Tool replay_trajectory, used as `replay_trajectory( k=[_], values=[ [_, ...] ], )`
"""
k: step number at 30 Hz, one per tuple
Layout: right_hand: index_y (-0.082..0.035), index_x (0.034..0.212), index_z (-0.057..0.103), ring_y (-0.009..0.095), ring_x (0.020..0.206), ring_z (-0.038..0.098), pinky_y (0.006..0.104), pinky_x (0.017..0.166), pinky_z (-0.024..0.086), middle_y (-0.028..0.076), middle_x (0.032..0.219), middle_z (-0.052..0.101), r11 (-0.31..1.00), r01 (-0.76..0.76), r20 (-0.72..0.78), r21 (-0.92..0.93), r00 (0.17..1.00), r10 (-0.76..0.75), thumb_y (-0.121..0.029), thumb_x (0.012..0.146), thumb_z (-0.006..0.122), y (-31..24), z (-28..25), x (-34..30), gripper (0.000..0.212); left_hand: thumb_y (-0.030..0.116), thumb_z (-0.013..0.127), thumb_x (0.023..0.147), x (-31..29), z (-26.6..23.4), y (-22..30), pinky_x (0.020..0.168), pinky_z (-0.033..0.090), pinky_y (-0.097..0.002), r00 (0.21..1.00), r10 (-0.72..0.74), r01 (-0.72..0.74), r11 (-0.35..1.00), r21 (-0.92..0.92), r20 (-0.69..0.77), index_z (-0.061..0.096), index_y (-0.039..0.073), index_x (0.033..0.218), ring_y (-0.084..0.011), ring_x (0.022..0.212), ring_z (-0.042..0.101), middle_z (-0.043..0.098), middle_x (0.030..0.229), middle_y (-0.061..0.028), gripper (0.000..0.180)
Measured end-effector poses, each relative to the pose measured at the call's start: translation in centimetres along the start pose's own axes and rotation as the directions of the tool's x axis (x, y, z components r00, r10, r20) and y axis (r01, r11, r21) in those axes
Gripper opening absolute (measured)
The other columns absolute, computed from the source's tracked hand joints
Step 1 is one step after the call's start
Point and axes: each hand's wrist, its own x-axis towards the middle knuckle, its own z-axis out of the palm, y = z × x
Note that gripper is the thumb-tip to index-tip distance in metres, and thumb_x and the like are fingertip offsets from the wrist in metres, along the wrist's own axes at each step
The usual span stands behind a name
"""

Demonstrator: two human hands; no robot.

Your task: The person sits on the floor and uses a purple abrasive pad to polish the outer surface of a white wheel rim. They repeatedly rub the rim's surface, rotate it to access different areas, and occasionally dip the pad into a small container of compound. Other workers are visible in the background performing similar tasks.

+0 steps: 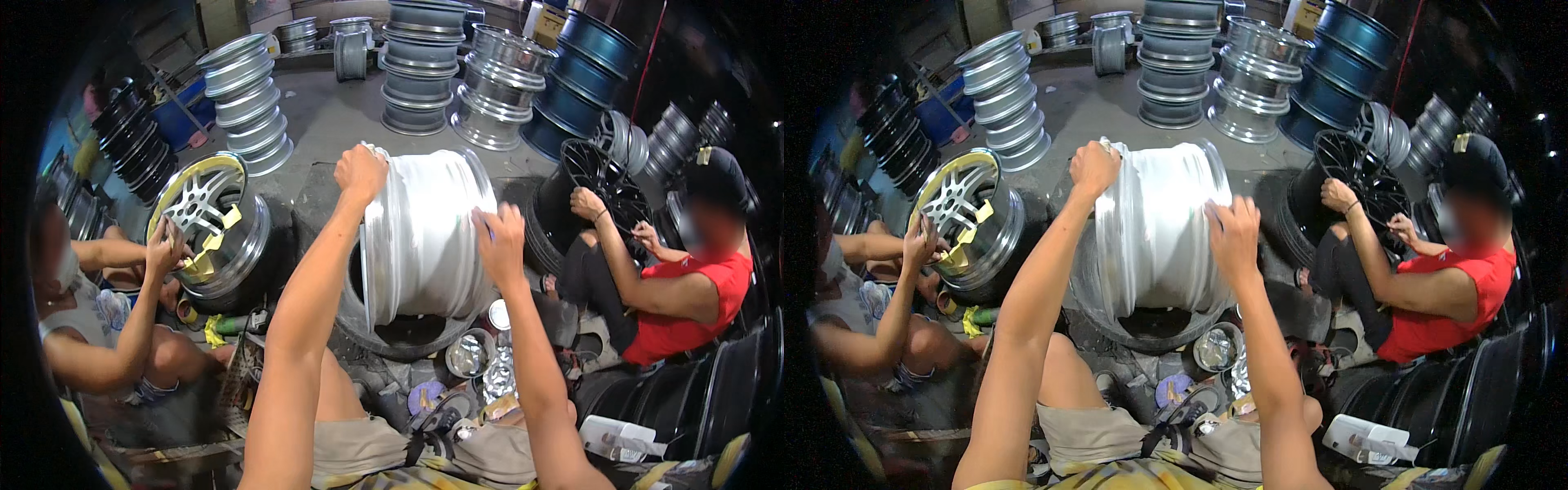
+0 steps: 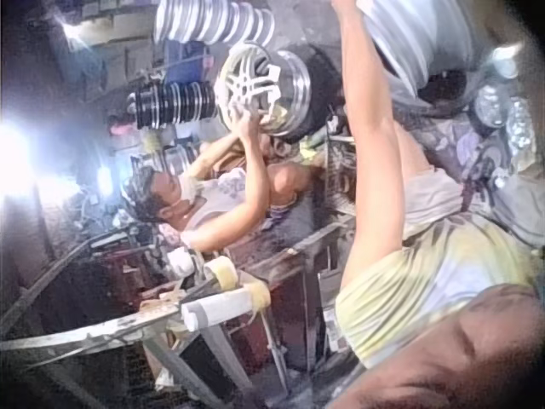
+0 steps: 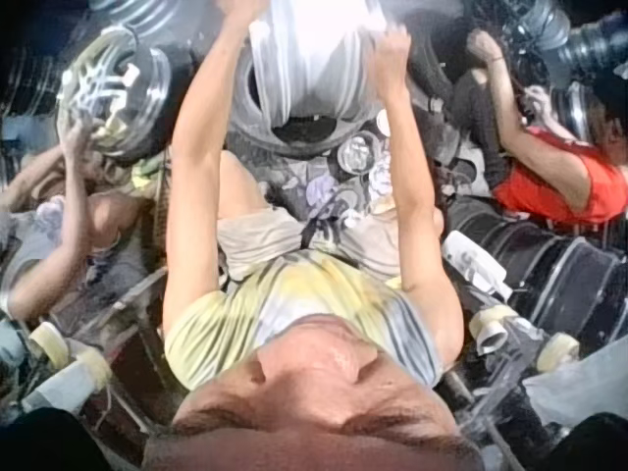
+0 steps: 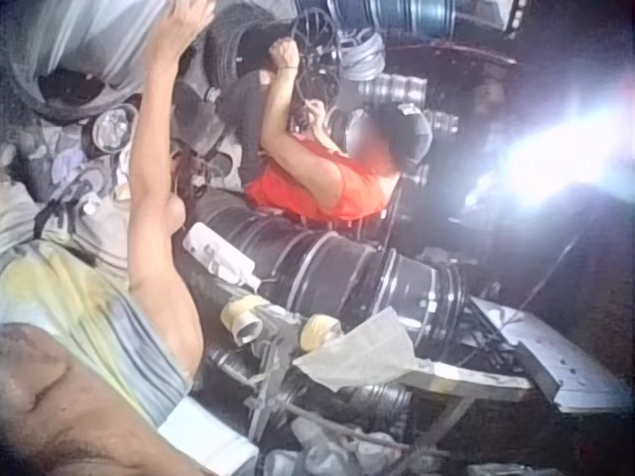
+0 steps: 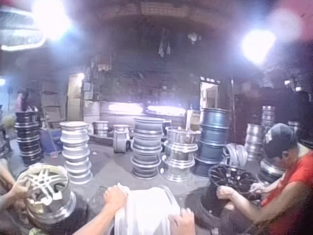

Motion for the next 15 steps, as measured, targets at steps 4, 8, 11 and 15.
replay_trajectory(
  k=[4, 8, 11, 15],
  values=[
    [-0.013, 0.109, 0.079, 0.030, 0.089, 0.054, 0.0437, 0.079, 0.041, 0.010, 0.089, 0.054, 0.993, 0.108, 0.017, -0.050, 0.994, -0.107, -0.015, 0.087, 0.074, -0.4, -0.8, 4.9, 0.022, 0.028, 0.067, 0.091, 1.1, -1.2, 0.9, 0.091, 0.058, -0.0507, 1.000, -0.015, 0.014, 0.999, -0.047, -0.016, 0.076, -0.003, 0.102, -0.0448, 0.103, 0.072, 0.075, 0.106, -0.0267, 0.035],
    [-0.012, 0.110, 0.078, 0.029, 0.089, 0.055, 0.0432, 0.079, 0.044, 0.011, 0.090, 0.054, 0.991, 0.133, 0.155, -0.032, 0.980, -0.126, -0.016, 0.084, 0.077, -0.8, -2.9, 0.5, 0.026, 0.028, 0.066, 0.091, 1.0, -0.1, 0.3, 0.090, 0.058, -0.0509, 0.998, -0.041, 0.035, 0.994, -0.105, -0.049, 0.076, -0.003, 0.102, -0.0447, 0.103, 0.072, 0.075, 0.106, -0.0269, 0.035],
    [-0.007, 0.105, 0.078, 0.029, 0.083, 0.056, 0.0418, 0.075, 0.045, 0.011, 0.085, 0.055, 1.000, 0.018, 0.069, -0.005, 0.997, -0.018, -0.015, 0.088, 0.077, -2.7, -3.2, -2.0, 0.018, 0.028, 0.066, 0.091, 0.1, 0.1, 0.5, 0.089, 0.058, -0.0508, 1.000, -0.015, 0.013, 0.998, -0.069, -0.018, 0.076, -0.004, 0.102, -0.0447, 0.102, 0.073, 0.075, 0.106, -0.0269, 0.035],
    [-0.007, 0.100, 0.076, 0.030, 0.089, 0.060, 0.0433, 0.080, 0.043, 0.010, 0.088, 0.064, 0.981, -0.190, -0.058, -0.031, 0.981, 0.188, -0.019, 0.090, 0.076, -4.9, -2.0, -2.4, 0.015, 0.027, 0.065, 0.091, 0.1, 0.1, -0.2, 0.089, 0.058, -0.0508, 1.000, -0.022, 0.022, 0.997, -0.071, -0.009, 0.076, -0.004, 0.101, -0.0448, 0.101, 0.073, 0.075, 0.105, -0.0269, 0.034]
  ],
)
